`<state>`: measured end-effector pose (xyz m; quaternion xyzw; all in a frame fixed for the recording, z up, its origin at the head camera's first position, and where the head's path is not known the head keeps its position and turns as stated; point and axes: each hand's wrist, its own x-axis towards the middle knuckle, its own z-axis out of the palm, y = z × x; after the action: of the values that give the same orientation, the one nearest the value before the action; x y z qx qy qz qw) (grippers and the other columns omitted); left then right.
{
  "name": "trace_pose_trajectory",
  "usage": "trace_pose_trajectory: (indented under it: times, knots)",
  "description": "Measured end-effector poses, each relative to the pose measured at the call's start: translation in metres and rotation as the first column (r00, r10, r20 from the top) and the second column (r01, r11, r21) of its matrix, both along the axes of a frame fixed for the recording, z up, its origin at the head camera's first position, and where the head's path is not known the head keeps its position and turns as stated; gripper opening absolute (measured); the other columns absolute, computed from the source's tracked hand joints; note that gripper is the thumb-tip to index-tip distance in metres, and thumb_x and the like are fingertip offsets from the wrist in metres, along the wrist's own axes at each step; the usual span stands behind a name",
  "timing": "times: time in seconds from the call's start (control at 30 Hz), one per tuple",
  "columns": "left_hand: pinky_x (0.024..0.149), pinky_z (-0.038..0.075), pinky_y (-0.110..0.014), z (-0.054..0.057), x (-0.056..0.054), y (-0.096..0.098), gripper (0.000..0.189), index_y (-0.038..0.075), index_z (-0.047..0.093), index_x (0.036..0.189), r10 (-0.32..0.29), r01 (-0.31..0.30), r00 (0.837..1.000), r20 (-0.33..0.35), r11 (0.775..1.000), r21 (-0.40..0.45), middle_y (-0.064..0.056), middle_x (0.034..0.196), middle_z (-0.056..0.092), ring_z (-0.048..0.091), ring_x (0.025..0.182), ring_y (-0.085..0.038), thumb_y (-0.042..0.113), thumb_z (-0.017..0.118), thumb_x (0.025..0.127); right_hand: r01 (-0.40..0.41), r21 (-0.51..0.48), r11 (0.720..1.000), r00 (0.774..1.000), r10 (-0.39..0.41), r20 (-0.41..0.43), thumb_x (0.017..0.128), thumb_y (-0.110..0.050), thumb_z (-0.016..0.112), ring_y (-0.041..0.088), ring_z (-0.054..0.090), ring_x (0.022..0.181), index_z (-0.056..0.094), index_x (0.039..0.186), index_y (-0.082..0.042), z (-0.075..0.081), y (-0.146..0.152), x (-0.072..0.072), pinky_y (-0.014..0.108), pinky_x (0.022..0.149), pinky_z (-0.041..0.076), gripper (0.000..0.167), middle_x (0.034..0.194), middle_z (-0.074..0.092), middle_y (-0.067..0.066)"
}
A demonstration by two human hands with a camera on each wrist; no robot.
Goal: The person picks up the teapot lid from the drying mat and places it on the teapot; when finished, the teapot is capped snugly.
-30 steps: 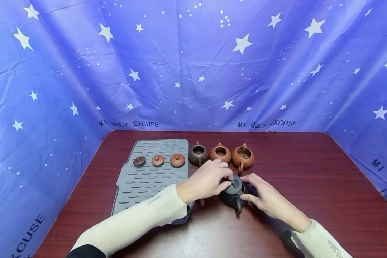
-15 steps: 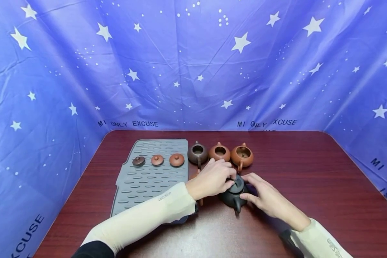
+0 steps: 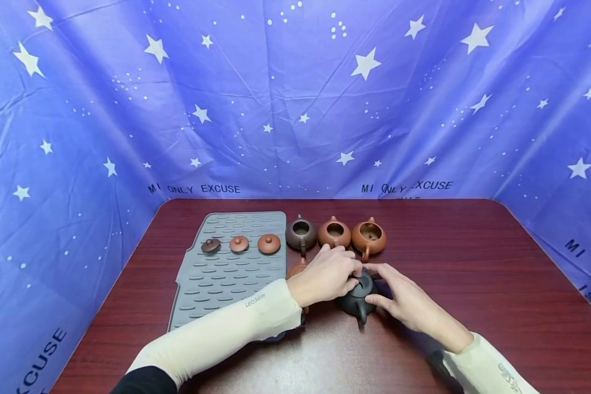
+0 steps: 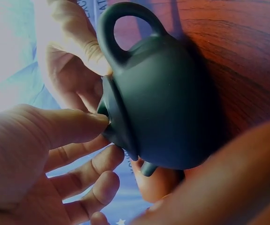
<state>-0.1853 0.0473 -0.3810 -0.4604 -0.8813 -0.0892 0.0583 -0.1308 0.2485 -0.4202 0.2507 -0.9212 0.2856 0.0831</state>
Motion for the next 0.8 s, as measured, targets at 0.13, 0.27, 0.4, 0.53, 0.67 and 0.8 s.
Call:
trace_pose_trajectory:
  times: [0.13, 0.27, 0.4, 0.53, 0.67, 0.8]
  knots:
    - [0.068, 0.033, -0.027, -0.003, 0.000, 0.002, 0.004, 0.025, 0.067, 0.085, 0.009, -0.009, 1.000, -0.001, 1.000, -0.009, 0.013, 0.086, 0.058, 0.050, 0.080, -0.007, 0.027, 0.070, 0.085, -0.013, 0.008, 1.000, 0.999, 0.013, -0.033, 0.078, -0.017, 0.077, 0.016, 0.057, 0.107, 0.057, 0.123, -0.008, -0.002, 0.000, -0.001, 0.038, 0.088, 0.045, 0.050, 0.116, 0.058, -0.002]
    - [0.069, 0.034, -0.027, -0.003, -0.001, 0.002, 0.004, 0.025, 0.068, 0.087, 0.007, -0.007, 1.000, 0.003, 1.000, -0.018, 0.012, 0.087, 0.058, 0.051, 0.080, -0.007, 0.028, 0.070, 0.085, -0.014, 0.012, 1.000, 0.999, 0.014, -0.045, 0.079, -0.017, 0.077, 0.012, 0.055, 0.107, 0.058, 0.123, -0.009, -0.002, 0.000, 0.000, 0.036, 0.088, 0.043, 0.049, 0.116, 0.057, -0.004]
    - [0.069, 0.034, -0.027, 0.003, -0.001, -0.003, 0.005, 0.025, 0.068, 0.089, 0.007, -0.007, 1.000, 0.030, 1.000, -0.008, 0.011, 0.087, 0.058, 0.050, 0.080, -0.008, 0.030, 0.069, 0.087, -0.021, 0.017, 1.000, 0.998, 0.022, -0.057, 0.080, -0.019, 0.076, 0.012, 0.055, 0.105, 0.058, 0.123, -0.009, -0.002, 0.001, 0.000, 0.034, 0.087, 0.043, 0.048, 0.116, 0.057, -0.003]
    - [0.066, 0.033, -0.028, 0.009, -0.003, -0.016, 0.007, 0.024, 0.069, 0.090, 0.028, -0.028, 0.999, 0.035, 0.999, 0.021, 0.010, 0.083, 0.056, 0.048, 0.076, -0.008, 0.030, 0.067, 0.088, -0.022, 0.017, 1.000, 0.998, 0.023, -0.052, 0.083, -0.023, 0.074, 0.013, 0.056, 0.105, 0.058, 0.123, -0.010, -0.002, 0.000, -0.001, 0.035, 0.087, 0.044, 0.045, 0.116, 0.057, -0.004]
    - [0.066, 0.036, -0.029, 0.016, -0.008, -0.034, 0.010, 0.022, 0.070, 0.094, 0.052, -0.054, 0.998, 0.028, 0.996, 0.068, 0.009, 0.086, 0.058, 0.049, 0.075, -0.009, 0.029, 0.066, 0.088, 0.003, -0.014, 1.000, 1.000, -0.003, -0.019, 0.089, -0.025, 0.067, 0.015, 0.060, 0.100, 0.057, 0.123, -0.010, 0.004, 0.000, -0.005, 0.038, 0.082, 0.048, 0.039, 0.116, 0.058, -0.001]
    - [0.071, 0.039, -0.031, 0.029, -0.016, -0.058, 0.010, 0.021, 0.071, 0.094, 0.111, -0.120, 0.992, 0.067, 0.982, 0.145, 0.010, 0.085, 0.060, 0.050, 0.077, -0.009, 0.026, 0.067, 0.088, 0.011, -0.036, 0.999, 1.000, -0.011, 0.016, 0.094, -0.026, 0.061, 0.020, 0.063, 0.095, 0.056, 0.124, -0.009, 0.019, -0.005, -0.016, 0.042, 0.080, 0.050, 0.035, 0.118, 0.059, 0.004]
